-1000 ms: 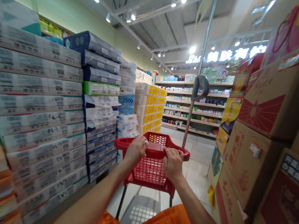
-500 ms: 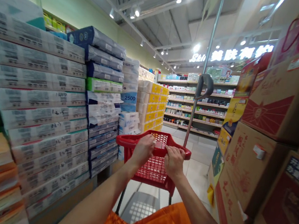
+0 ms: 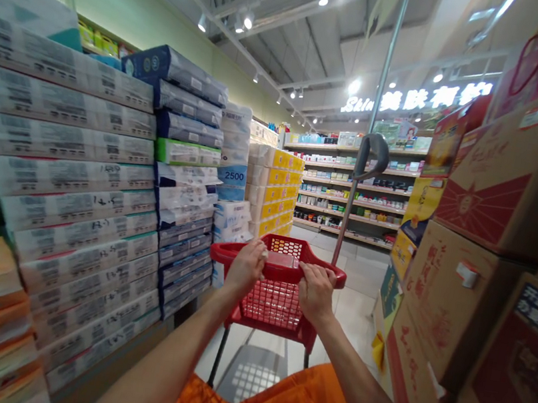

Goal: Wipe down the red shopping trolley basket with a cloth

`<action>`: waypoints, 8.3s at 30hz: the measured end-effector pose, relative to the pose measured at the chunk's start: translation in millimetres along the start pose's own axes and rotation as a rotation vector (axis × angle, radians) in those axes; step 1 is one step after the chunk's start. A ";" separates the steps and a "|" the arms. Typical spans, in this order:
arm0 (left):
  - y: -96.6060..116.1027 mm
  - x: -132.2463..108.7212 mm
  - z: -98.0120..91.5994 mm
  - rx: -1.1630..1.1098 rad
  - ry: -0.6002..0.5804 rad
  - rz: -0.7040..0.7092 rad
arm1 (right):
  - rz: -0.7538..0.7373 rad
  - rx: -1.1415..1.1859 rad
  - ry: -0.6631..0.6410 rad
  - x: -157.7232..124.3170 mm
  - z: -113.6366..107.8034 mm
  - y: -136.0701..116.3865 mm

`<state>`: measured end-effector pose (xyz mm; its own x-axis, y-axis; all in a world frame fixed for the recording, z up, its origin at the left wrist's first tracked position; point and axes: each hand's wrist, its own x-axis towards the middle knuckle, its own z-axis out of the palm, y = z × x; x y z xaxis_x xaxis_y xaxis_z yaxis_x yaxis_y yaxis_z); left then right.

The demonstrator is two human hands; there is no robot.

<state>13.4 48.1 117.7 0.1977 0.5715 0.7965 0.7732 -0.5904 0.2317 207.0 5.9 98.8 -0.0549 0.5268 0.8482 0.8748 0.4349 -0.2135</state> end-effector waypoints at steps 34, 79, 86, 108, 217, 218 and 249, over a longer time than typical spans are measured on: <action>-36.5 -5.1 -20.2 0.056 0.057 -0.107 | -0.020 0.012 0.017 -0.9 -2.9 3.0; 13.0 -6.0 -10.5 0.310 -0.365 -0.139 | 0.097 -0.040 0.119 11.1 -22.7 57.3; 18.9 -7.5 -9.0 0.327 -0.342 -0.145 | -0.165 0.005 0.015 6.1 -0.6 0.1; 31.3 -13.2 -4.4 0.330 -0.271 -0.110 | 0.206 -0.049 0.144 14.7 -21.9 53.3; 41.2 -10.4 1.9 0.365 -0.309 -0.100 | -0.102 -0.079 0.070 8.4 -2.3 17.5; 40.9 -10.1 0.8 0.363 -0.315 -0.104 | -0.089 -0.088 0.071 7.7 -5.3 22.6; 49.4 -9.4 9.3 0.350 -0.285 -0.053 | 0.067 -0.166 0.114 6.2 -18.4 49.5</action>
<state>55.4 18.9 116.5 0.2724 0.7589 0.5915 0.9341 -0.3560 0.0267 258.9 17.2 102.4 0.0522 0.4607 0.8860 0.9426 0.2703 -0.1961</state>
